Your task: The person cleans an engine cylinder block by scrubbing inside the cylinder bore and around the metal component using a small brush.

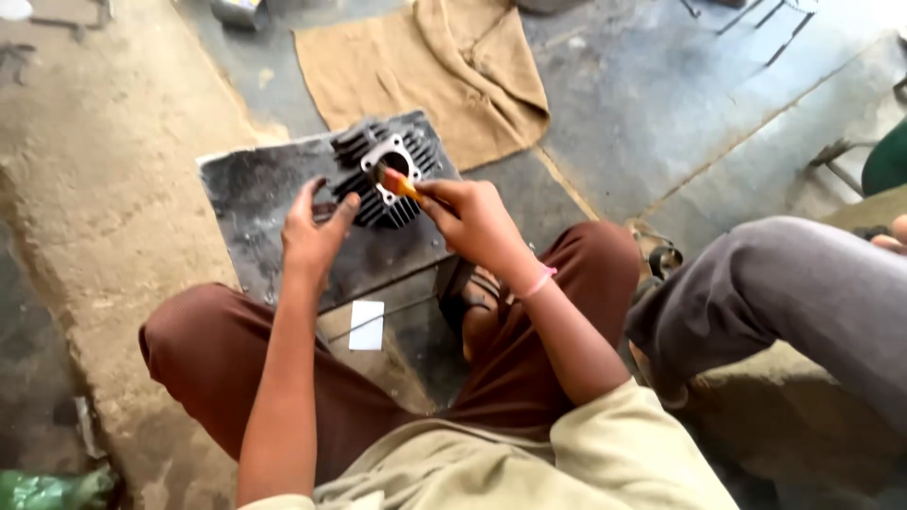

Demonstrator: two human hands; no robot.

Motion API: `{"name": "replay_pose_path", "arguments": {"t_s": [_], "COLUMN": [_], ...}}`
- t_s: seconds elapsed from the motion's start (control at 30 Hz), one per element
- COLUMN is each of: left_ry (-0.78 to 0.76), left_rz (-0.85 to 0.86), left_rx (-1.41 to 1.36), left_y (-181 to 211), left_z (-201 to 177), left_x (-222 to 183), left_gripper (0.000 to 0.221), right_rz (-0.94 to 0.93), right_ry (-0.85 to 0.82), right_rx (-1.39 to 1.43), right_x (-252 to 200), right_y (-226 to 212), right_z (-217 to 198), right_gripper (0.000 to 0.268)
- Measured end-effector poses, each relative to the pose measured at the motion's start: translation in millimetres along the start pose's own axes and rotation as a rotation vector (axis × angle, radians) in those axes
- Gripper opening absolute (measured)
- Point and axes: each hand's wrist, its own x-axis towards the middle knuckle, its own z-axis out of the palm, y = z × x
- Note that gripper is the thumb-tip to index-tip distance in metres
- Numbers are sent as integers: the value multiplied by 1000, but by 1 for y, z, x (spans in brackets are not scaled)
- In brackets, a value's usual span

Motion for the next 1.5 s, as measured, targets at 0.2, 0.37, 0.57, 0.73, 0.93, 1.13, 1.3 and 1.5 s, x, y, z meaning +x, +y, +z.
{"name": "replay_pose_path", "arguments": {"t_s": [0.2, 0.37, 0.57, 0.73, 0.93, 1.13, 1.3, 1.5], "left_ry": [-8, 22, 9, 19, -11, -6, -19, -4], "left_rz": [-36, -15, -15, 12, -17, -22, -24, -31], "left_rx": [12, 9, -2, 22, 23, 31, 94, 66], "left_y": [0, -1, 2, -5, 3, 6, 6, 0], "left_z": [-2, -2, -1, 0, -2, -4, -6, -3], "left_x": [-11, 0, -9, -1, -8, -9, -9, -8], "left_gripper": [75, 74, 70, 69, 74, 76, 79, 79], "right_rz": [209, 261, 146, 170, 82, 17, 94, -139], "right_ry": [-87, -106, -72, -25, -9, -14, 12, -1], "right_rx": [-37, 103, 30, 56, -154, -123, -201, -228], "right_x": [-4, 1, -1, 1, -3, -2, -3, -5], "right_y": [12, 0, -2, 5, 17, 12, 6, 6], "right_z": [1, -10, -2, -9, 4, 0, 5, 1], "right_gripper": [24, 29, 24, 24, 23, 26, 22, 23]}}
